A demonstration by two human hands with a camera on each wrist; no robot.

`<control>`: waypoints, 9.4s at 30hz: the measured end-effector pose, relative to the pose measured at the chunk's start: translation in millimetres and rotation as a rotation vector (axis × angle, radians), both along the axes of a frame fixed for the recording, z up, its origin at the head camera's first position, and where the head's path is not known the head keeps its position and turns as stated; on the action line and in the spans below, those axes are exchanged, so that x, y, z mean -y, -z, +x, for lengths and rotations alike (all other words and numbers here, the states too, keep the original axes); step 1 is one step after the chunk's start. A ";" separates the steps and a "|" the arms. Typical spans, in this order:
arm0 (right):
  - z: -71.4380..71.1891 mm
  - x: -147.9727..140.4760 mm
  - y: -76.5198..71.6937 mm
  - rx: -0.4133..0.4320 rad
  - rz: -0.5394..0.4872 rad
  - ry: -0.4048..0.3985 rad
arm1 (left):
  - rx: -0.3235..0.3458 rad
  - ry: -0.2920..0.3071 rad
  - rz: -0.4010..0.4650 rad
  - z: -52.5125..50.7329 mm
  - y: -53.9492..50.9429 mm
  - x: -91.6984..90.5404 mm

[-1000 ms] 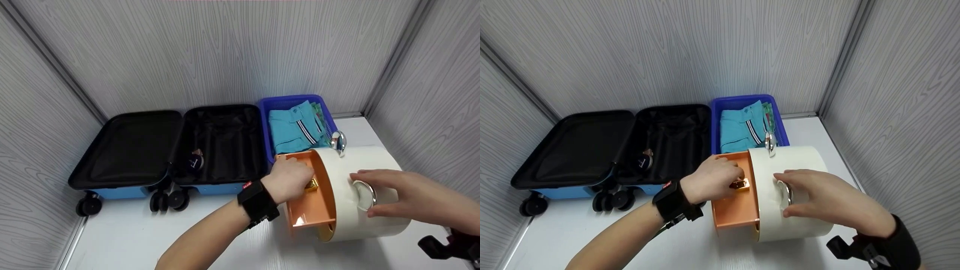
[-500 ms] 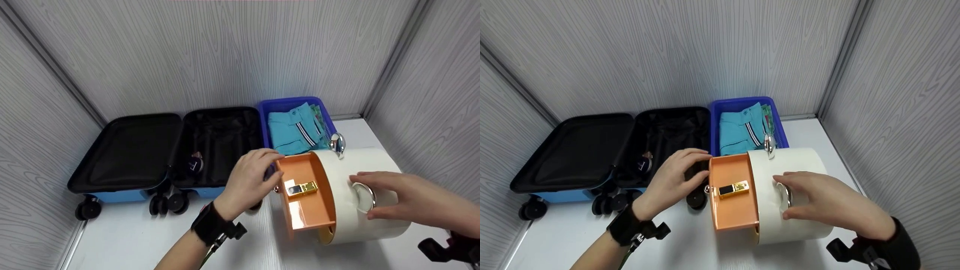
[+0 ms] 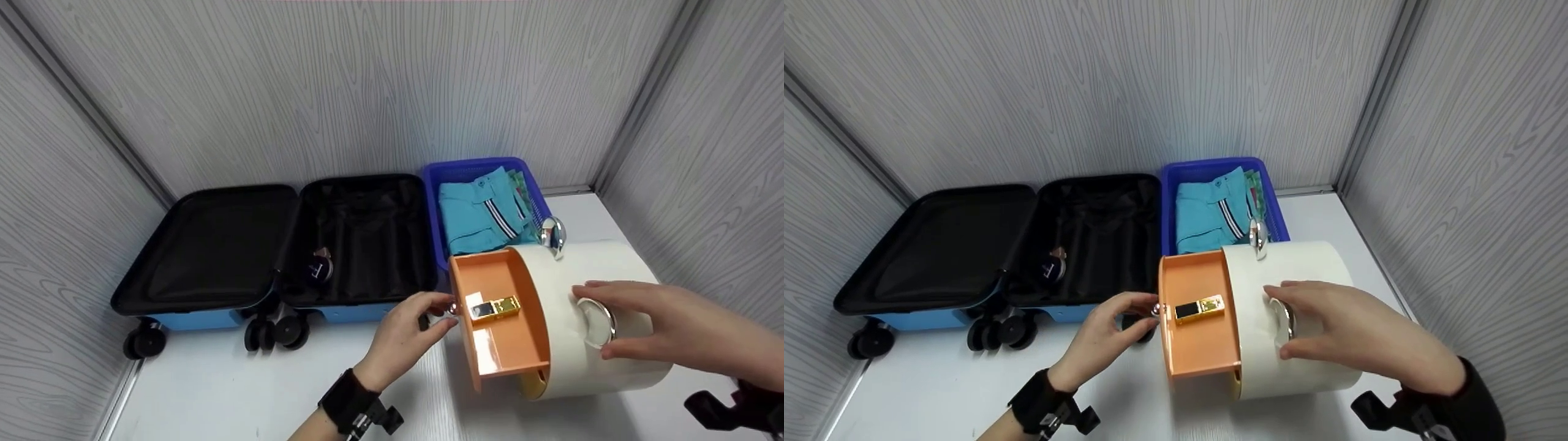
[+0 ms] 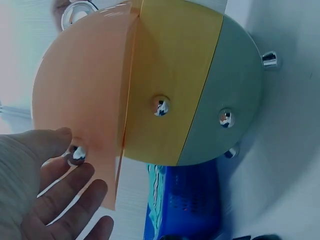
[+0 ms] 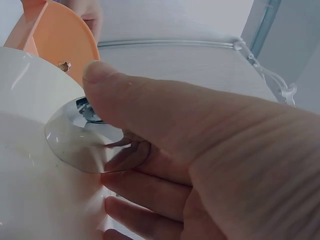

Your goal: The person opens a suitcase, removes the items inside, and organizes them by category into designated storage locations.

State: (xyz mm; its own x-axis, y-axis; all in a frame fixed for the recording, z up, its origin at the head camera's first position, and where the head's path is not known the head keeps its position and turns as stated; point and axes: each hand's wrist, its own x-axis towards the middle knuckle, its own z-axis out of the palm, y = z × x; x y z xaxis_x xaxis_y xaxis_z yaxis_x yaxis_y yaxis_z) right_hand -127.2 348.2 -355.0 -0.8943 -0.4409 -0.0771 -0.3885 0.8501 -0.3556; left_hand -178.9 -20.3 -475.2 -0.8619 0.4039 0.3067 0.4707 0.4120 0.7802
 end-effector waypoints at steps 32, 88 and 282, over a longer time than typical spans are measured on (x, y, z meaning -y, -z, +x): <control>1.1 2.5 3.1 -0.022 -0.015 -0.010 | -0.005 0.059 0.045 -15.8 -3.0 -59.9; 7.0 -4.7 10.8 -0.155 0.010 -0.024 | 0.054 0.052 -0.083 -15.2 54.5 -91.6; 4.6 2.6 4.6 -0.067 -0.027 0.013 | -0.204 0.446 -0.766 -45.1 -65.1 -36.5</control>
